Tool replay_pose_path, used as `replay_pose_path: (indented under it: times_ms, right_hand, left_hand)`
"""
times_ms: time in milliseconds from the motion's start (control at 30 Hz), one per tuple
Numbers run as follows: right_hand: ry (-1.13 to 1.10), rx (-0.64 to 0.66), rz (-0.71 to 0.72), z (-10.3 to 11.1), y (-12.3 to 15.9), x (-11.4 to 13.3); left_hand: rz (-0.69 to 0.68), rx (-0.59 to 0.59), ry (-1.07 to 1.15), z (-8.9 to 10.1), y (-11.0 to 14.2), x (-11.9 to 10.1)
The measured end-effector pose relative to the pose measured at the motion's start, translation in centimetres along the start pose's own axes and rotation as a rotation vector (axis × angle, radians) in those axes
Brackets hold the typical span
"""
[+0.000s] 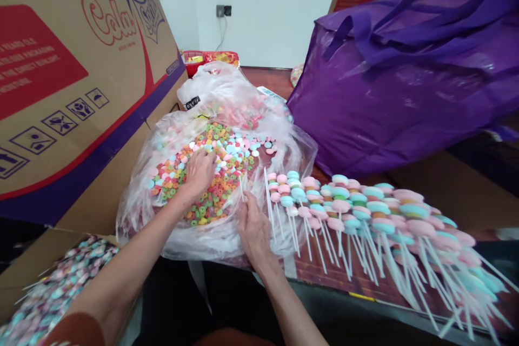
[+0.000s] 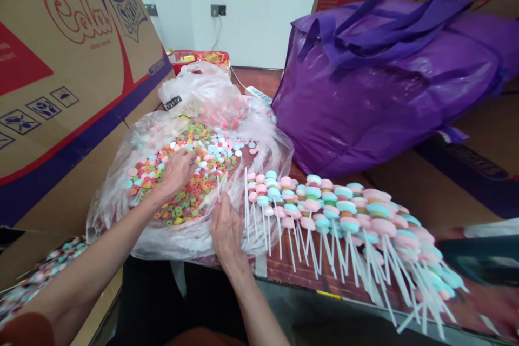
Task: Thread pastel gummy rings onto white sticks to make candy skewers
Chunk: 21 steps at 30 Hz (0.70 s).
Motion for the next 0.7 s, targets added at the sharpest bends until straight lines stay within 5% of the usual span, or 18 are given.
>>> replay_pose_path:
  times_ms: [467,700]
  right_hand:
    - [0.031,0.017,0.011,-0.1,-0.1,0.1]
    - [0.021,0.001,0.037,-0.2,0.0,0.3]
  left_hand:
    - [-0.031,-0.022,-0.12,-0.8,-1.2,-2.9]
    - [-0.052,-0.018,0.016,0.3,-1.5,-1.1]
Point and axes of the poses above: each hand's wrist, its own y-axis away from the middle knuckle, its own z-axis out of the back of the hand, x = y × z, the point moved 8 cm from there along -y, towards the middle knuckle, and after that the axes turned 9 degrees about y, right-handed, at the moved point
